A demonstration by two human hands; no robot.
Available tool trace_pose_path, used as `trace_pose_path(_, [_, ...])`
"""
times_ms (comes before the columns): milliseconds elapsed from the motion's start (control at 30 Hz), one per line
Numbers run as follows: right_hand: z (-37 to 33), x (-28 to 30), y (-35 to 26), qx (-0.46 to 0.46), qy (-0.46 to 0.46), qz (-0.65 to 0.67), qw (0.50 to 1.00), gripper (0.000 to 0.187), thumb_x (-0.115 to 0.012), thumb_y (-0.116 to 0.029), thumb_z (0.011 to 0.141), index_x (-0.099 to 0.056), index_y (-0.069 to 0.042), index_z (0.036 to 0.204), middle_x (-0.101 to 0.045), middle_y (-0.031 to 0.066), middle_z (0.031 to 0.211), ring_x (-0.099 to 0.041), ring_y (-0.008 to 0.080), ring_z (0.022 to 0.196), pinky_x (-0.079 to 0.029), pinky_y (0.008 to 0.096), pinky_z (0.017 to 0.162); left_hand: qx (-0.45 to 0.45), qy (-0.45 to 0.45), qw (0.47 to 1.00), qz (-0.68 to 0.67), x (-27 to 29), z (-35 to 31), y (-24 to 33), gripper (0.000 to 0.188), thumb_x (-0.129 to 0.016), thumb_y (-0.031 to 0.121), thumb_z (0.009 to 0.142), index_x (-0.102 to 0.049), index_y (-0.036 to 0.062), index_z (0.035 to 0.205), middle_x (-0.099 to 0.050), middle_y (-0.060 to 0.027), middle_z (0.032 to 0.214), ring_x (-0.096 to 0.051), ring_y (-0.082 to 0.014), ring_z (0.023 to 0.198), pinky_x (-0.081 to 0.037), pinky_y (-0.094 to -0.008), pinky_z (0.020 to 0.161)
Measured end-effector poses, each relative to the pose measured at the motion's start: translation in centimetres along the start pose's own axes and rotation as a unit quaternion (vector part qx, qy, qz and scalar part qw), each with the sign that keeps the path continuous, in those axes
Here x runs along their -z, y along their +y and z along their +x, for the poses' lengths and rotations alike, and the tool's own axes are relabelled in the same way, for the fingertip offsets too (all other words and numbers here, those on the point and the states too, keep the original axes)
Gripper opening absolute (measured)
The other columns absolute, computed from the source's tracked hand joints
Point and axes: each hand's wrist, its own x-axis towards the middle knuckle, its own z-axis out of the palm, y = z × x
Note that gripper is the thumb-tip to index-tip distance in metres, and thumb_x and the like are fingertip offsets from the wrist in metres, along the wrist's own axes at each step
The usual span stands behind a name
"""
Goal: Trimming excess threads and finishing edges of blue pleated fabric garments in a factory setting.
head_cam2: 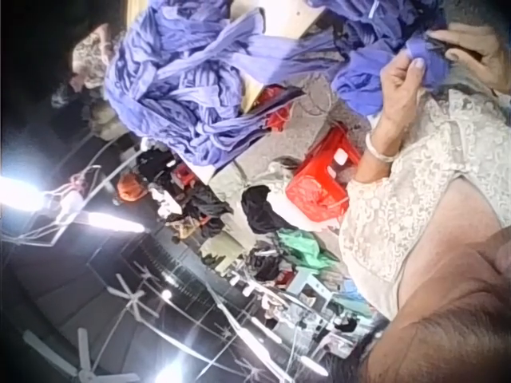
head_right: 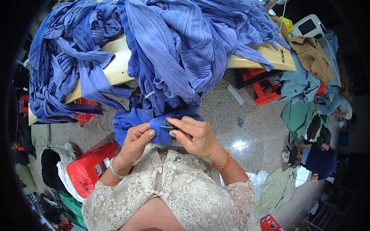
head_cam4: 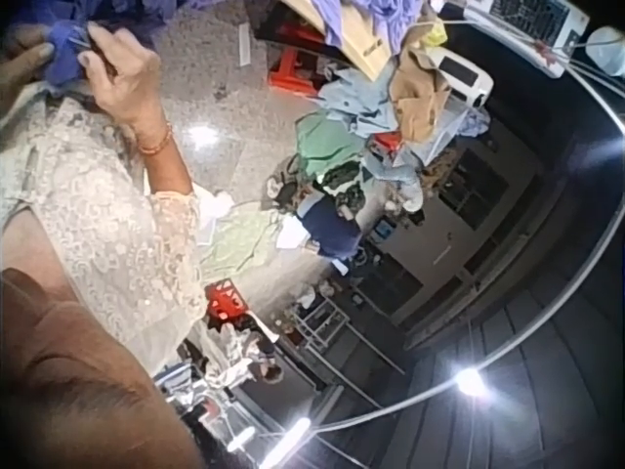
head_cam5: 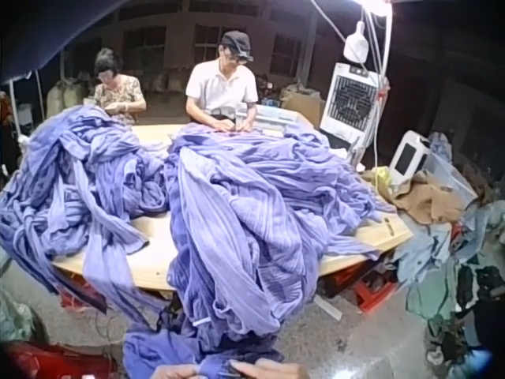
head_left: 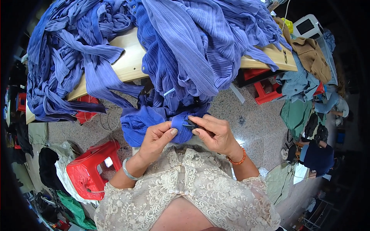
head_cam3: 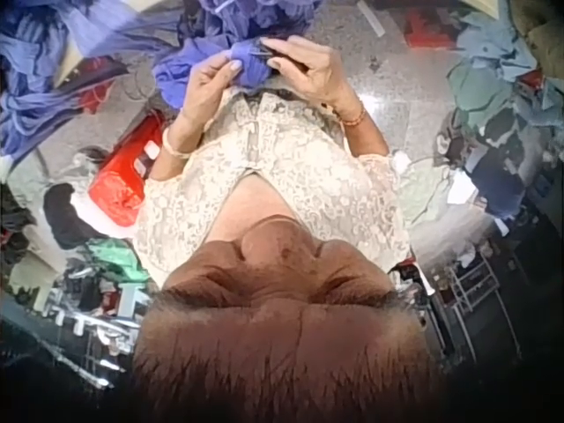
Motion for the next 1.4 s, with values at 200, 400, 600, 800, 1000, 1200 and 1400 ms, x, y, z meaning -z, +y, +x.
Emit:
trace_pose_path(200, [-0.3, 0.37, -0.22, 0.051, -0.011, -0.096, 0.994, 0.035, -0.07, -0.017, 0.077, -0.065, -0.005, 0.11, -0.05, 0.0052, 0.063, -0.051, 0.0186, 0.049, -0.04, 0.0309, 0.046, 0.001, 0.011, 1.0, 0.015, -0.11, 0.2, 0.21, 0.026, -0.05, 0.01, 0.096, -0.059, -0.004, 0.114, -0.063, -0.0015, 0.1, -0.055, -0.006, 0.09, -0.045, -0.0215, 0.082])
trace_pose_path(400, [-0.55, 0.18, -0.31, 0.115, 0.001, -0.188, 0.976, 0.04, -0.073, -0.02, 0.074, -0.065, -0.007, 0.111, -0.05, 0.0027, 0.062, -0.049, 0.0171, 0.048, -0.038, 0.0302, 0.045, 0.018, 0.011, 1.0, -0.022, -0.01, 0.5, 0.18, 0.027, -0.049, 0.011, 0.096, -0.058, -0.0034, 0.116, -0.064, -0.0035, 0.103, -0.057, -0.0073, 0.092, -0.045, -0.0219, 0.083])
trace_pose_path(600, [-0.55, -0.23, -0.04, 0.122, 0.019, -0.192, 0.974, 0.041, -0.074, -0.018, 0.072, -0.065, -0.007, 0.11, -0.049, 0.0021, 0.062, -0.048, 0.0167, 0.048, -0.037, 0.0304, 0.045, 0.029, 0.017, 0.998, -0.058, -0.34, 0.61, 0.2, 0.029, -0.049, 0.012, 0.096, -0.056, -0.0041, 0.119, -0.064, -0.0049, 0.105, -0.058, -0.0082, 0.093, -0.046, -0.0228, 0.084])
trace_pose_path(800, [-0.74, -0.12, 0.2, 0.124, 0.028, -0.188, 0.974, 0.04, -0.074, -0.018, 0.073, -0.065, -0.008, 0.111, -0.05, 0.0021, 0.062, -0.048, 0.0171, 0.049, -0.037, 0.0305, 0.045, 0.036, 0.002, 0.997, -0.075, -0.36, 0.84, 0.17, 0.03, -0.049, 0.012, 0.096, -0.055, -0.005, 0.119, -0.064, -0.006, 0.106, -0.059, -0.0088, 0.094, -0.046, -0.0234, 0.085])
trace_pose_path(1000, [-0.81, -0.01, 0.31, 0.124, 0.028, -0.195, 0.972, 0.041, -0.074, -0.018, 0.073, -0.065, -0.009, 0.112, -0.051, 0.002, 0.063, -0.048, 0.0171, 0.049, -0.037, 0.0309, 0.045, 0.042, 0.003, 0.995, -0.09, -0.31, 0.91, 0.18, 0.03, -0.05, 0.013, 0.096, -0.055, -0.0049, 0.119, -0.064, -0.0061, 0.105, -0.059, -0.0088, 0.093, -0.047, -0.0231, 0.084])
trace_pose_path(1200, [-0.65, 0.0, 0.08, 0.127, 0.022, -0.218, 0.968, 0.04, -0.073, -0.019, 0.074, -0.065, -0.009, 0.112, -0.051, 0.0016, 0.064, -0.049, 0.0172, 0.05, -0.038, 0.0308, 0.046, 0.043, 0.021, 0.995, -0.091, -0.18, 0.87, -0.07, 0.029, -0.05, 0.013, 0.096, -0.056, -0.0042, 0.118, -0.064, -0.0055, 0.105, -0.059, -0.0084, 0.092, -0.047, -0.0228, 0.083])
trace_pose_path(1400, [-0.71, 0.02, -0.46, 0.123, 0.004, -0.267, 0.956, 0.039, -0.072, -0.021, 0.076, -0.064, -0.009, 0.113, -0.05, 0.0013, 0.064, -0.05, 0.0171, 0.051, -0.038, 0.0309, 0.046, 0.017, 0.031, 0.997, -0.064, -0.32, 0.95, -0.15, 0.028, -0.05, 0.014, 0.096, -0.057, -0.0033, 0.117, -0.064, -0.0035, 0.103, -0.057, -0.0066, 0.091, -0.046, -0.022, 0.081])
